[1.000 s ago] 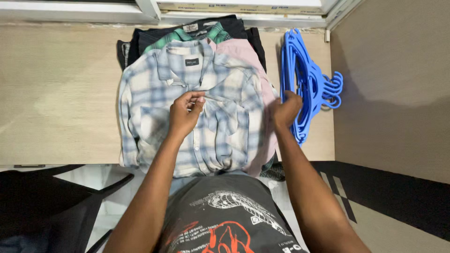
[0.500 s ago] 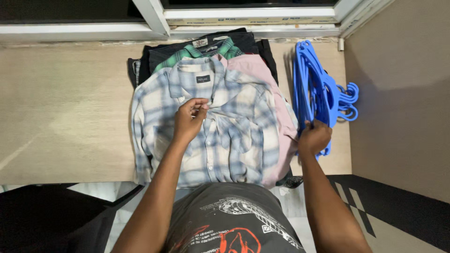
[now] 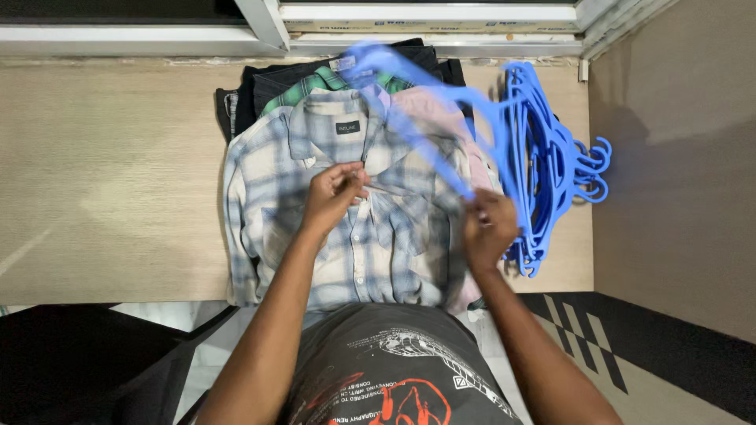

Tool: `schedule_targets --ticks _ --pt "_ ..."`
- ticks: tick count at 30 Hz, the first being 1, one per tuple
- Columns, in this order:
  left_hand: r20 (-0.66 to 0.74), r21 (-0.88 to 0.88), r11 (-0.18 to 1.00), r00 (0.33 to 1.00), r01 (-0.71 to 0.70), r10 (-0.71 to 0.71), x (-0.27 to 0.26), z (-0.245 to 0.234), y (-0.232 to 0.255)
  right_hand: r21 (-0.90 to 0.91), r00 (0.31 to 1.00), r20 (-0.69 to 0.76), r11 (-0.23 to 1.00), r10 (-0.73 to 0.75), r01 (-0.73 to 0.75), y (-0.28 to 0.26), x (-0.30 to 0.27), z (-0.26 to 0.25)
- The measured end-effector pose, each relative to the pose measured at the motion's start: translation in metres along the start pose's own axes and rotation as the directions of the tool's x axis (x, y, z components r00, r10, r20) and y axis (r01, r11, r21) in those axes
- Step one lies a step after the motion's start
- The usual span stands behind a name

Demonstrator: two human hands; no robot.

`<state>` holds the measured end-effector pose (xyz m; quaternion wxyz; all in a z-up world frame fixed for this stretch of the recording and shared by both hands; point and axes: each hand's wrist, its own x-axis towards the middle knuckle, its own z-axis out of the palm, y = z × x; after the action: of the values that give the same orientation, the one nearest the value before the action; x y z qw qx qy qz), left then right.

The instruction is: The person buttons several shirts on a table, places each on a blue hanger, and hangs them one by one in a wardrobe. The shirts include a grey shirt, a plaid shirt, a pink shirt, and a patterned shirt.

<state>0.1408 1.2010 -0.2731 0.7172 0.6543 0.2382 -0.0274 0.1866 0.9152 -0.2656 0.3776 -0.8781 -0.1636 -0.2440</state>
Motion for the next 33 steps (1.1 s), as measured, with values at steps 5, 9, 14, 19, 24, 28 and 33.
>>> schedule_targets --ticks 5,9,14,19,24,28,33 --pt "-0.037 -0.350 0.937 0.999 0.011 -0.026 -0.008 -0.016 -0.015 0.169 0.966 0.200 0.977 -0.160 0.127 -0.057 -0.005 0.039" --pt "-0.263 -0.503 0.859 0.963 -0.090 -0.054 -0.011 -0.052 -0.044 0.242 0.922 0.321 0.960 -0.215 0.139 -0.075 0.007 0.069" --pt "-0.482 -0.486 0.857 0.870 -0.170 -0.101 -0.011 -0.095 -0.083 0.386 0.805 0.399 0.876 -0.440 0.287 -0.084 0.027 0.103" --pt "-0.649 -0.497 0.830 0.743 -0.251 -0.164 -0.012 -0.141 -0.102 0.184 0.815 0.556 0.980 -0.163 0.071 -0.080 0.043 0.134" --pt "-0.739 -0.470 0.807 0.659 -0.357 -0.139 -0.008 -0.159 -0.102 -0.079 0.434 0.898 0.997 0.071 0.000 -0.059 0.053 0.150" --pt "-0.775 -0.408 0.861 0.614 -0.304 -0.150 -0.004 -0.152 -0.094 -0.181 0.438 0.891 0.977 0.116 0.110 -0.056 0.047 0.163" --pt "-0.817 -0.412 0.864 0.537 -0.288 -0.210 -0.003 -0.149 -0.086 -0.152 0.619 0.780 0.988 0.096 0.038 -0.058 0.038 0.164"
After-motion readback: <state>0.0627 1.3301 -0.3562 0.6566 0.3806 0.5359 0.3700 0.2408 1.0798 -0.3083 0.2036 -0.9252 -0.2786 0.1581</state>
